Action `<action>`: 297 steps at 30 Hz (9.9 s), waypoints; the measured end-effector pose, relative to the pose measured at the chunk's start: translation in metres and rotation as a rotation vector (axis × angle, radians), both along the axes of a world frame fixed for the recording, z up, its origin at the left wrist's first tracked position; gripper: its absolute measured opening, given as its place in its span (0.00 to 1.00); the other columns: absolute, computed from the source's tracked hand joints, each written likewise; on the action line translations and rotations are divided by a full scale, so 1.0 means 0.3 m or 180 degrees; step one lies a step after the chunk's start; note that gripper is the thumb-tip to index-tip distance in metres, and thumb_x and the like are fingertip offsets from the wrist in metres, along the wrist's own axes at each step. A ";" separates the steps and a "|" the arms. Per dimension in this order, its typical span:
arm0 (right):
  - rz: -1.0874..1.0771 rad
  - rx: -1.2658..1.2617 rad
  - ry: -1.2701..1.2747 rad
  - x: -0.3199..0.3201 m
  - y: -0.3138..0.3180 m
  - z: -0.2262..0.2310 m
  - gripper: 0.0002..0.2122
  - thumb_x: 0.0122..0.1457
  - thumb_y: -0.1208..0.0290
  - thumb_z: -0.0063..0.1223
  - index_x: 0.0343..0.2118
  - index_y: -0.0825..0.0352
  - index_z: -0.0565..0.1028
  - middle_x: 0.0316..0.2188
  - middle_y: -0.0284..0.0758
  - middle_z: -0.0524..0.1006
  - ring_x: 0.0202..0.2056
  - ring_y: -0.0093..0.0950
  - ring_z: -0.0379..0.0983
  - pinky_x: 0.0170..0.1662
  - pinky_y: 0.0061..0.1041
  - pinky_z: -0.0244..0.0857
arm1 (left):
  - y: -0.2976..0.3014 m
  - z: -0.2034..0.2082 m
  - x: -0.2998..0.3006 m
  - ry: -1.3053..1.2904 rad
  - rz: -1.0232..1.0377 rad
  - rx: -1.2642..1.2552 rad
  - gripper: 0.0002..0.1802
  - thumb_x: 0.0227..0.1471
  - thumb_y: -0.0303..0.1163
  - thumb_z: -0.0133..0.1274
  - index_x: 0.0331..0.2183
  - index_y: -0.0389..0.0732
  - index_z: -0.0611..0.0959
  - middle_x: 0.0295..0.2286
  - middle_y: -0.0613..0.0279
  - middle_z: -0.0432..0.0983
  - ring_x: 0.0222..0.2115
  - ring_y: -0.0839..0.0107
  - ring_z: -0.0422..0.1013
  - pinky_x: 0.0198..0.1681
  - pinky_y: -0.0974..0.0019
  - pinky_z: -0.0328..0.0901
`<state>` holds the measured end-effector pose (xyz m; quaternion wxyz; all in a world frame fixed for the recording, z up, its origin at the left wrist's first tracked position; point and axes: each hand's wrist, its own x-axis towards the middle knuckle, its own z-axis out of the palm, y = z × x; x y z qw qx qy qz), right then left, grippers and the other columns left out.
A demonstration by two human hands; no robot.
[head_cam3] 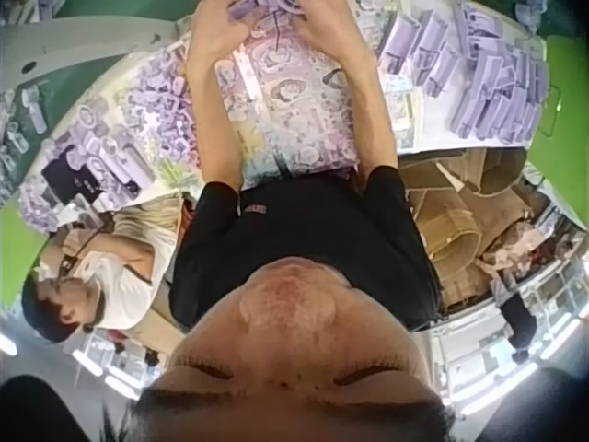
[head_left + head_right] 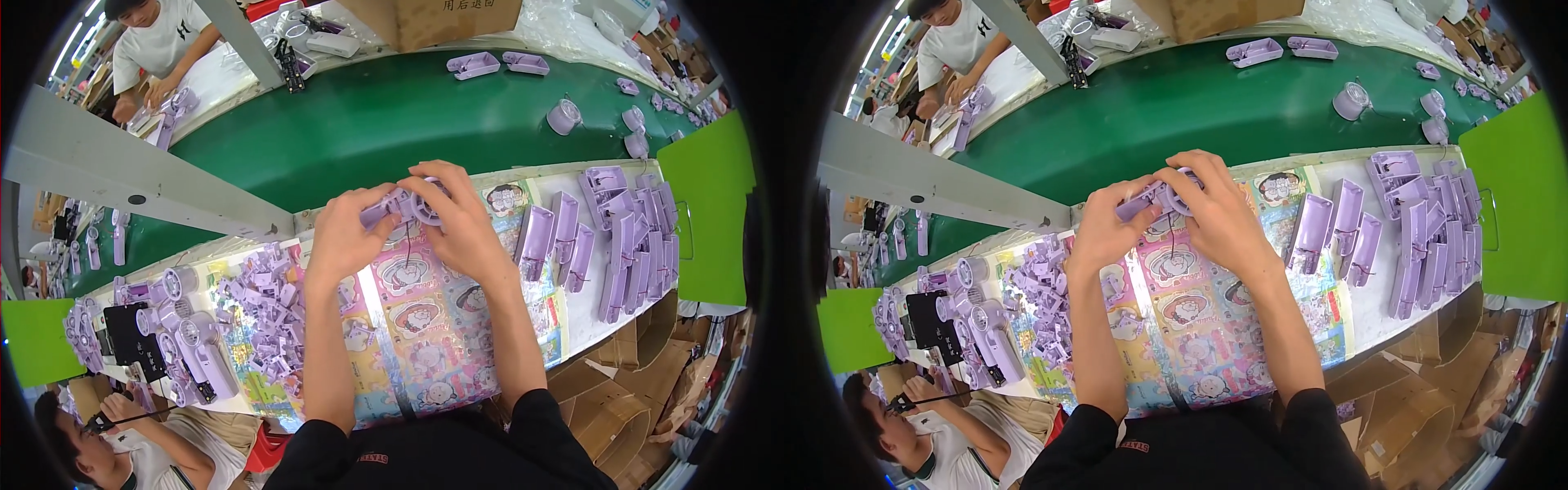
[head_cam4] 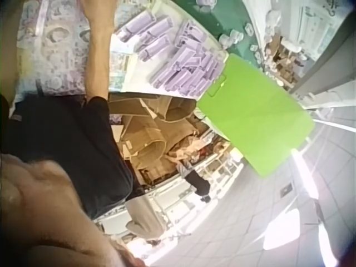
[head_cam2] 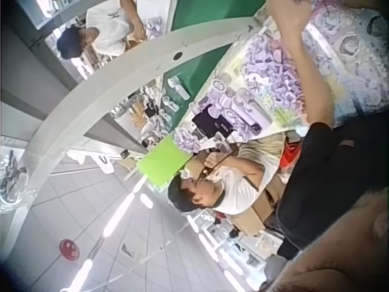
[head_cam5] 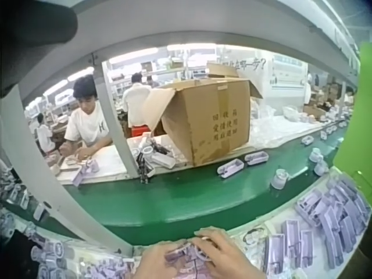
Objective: The person assembles handheld fans by hand, applying stickers to fan components and joining housing parts together.
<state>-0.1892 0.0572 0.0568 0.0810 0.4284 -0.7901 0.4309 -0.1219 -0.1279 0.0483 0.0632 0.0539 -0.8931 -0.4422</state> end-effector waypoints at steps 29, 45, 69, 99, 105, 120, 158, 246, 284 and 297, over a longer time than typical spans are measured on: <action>0.1107 0.0370 -0.0473 0.177 -0.152 -0.166 0.19 0.46 0.72 0.67 0.42 0.71 0.75 0.42 0.44 0.72 0.47 0.44 0.72 0.51 0.42 0.68 | -0.301 -0.118 -0.382 -0.0050 0.2516 -0.1763 0.27 0.48 0.34 0.57 0.52 0.42 0.79 0.48 0.42 0.71 0.51 0.45 0.67 0.53 0.46 0.62; 0.0525 0.0104 -0.0754 0.105 -0.107 -0.168 0.17 0.49 0.74 0.61 0.42 0.76 0.74 0.44 0.49 0.73 0.45 0.47 0.75 0.49 0.42 0.71 | 0.122 -0.164 -0.967 0.0799 -0.0503 -0.1754 0.32 0.54 0.41 0.59 0.58 0.45 0.71 0.59 0.54 0.65 0.57 0.49 0.63 0.60 0.48 0.59; 0.0250 0.0099 -0.0618 0.136 -0.136 -0.181 0.09 0.51 0.77 0.53 0.36 0.71 0.78 0.37 0.42 0.74 0.44 0.38 0.72 0.50 0.35 0.66 | 0.361 0.095 -1.045 -0.0633 -0.0673 -0.2676 0.35 0.39 0.54 0.64 0.43 0.36 0.85 0.53 0.45 0.69 0.46 0.50 0.75 0.48 0.54 0.71; 0.0296 -0.0825 -0.0839 0.129 -0.160 -0.221 0.18 0.54 0.74 0.53 0.49 0.72 0.73 0.49 0.50 0.72 0.51 0.50 0.69 0.54 0.46 0.66 | 0.506 -0.018 -0.867 0.0932 -0.1732 -0.1328 0.23 0.51 0.35 0.62 0.49 0.45 0.77 0.45 0.48 0.75 0.45 0.49 0.72 0.45 0.51 0.70; 0.0096 -0.0199 -0.0772 0.102 -0.146 -0.131 0.15 0.60 0.68 0.55 0.46 0.71 0.75 0.44 0.45 0.70 0.46 0.45 0.73 0.46 0.48 0.68 | 0.268 0.271 -0.550 0.0000 -0.0925 0.2426 0.17 0.68 0.40 0.42 0.46 0.40 0.80 0.41 0.66 0.78 0.39 0.76 0.74 0.40 0.69 0.70; -0.0988 -0.2688 -0.1733 0.001 -0.066 -0.071 0.12 0.67 0.71 0.52 0.48 0.73 0.69 0.35 0.37 0.77 0.35 0.22 0.74 0.38 0.22 0.69 | 0.011 -0.028 0.028 0.1146 0.1513 0.3070 0.17 0.61 0.39 0.52 0.45 0.35 0.78 0.40 0.56 0.78 0.36 0.58 0.80 0.40 0.57 0.78; 0.0192 -0.2589 -0.2640 -0.070 0.049 0.011 0.11 0.68 0.69 0.52 0.46 0.71 0.78 0.34 0.30 0.79 0.35 0.16 0.74 0.39 0.19 0.70 | 0.152 -0.075 0.074 0.0667 -0.0107 0.2556 0.29 0.62 0.39 0.53 0.59 0.34 0.69 0.54 0.57 0.69 0.54 0.66 0.67 0.58 0.62 0.62; 0.0474 0.0062 -0.0285 0.083 -0.037 0.032 0.19 0.37 0.91 0.51 0.34 0.68 0.78 0.47 0.40 0.71 0.54 0.43 0.65 0.53 0.38 0.66 | -0.048 -0.011 0.162 -0.0236 -0.0296 0.1031 0.37 0.35 0.18 0.62 0.53 0.34 0.75 0.43 0.52 0.79 0.45 0.64 0.76 0.50 0.64 0.68; 0.1653 0.0359 -0.0989 0.213 -0.097 0.031 0.21 0.46 0.73 0.62 0.45 0.64 0.73 0.45 0.42 0.70 0.45 0.43 0.70 0.48 0.38 0.66 | -0.126 0.074 0.003 0.0919 0.1460 0.1085 0.19 0.52 0.30 0.63 0.44 0.29 0.84 0.33 0.55 0.84 0.31 0.76 0.75 0.36 0.71 0.69; 0.1612 0.0024 -0.0781 0.263 -0.223 -0.213 0.18 0.46 0.71 0.61 0.42 0.71 0.74 0.41 0.46 0.71 0.42 0.46 0.74 0.42 0.44 0.71 | -0.469 -0.248 -0.433 -0.0035 0.2361 -0.0514 0.26 0.50 0.49 0.62 0.41 0.35 0.84 0.40 0.42 0.80 0.41 0.49 0.76 0.48 0.55 0.68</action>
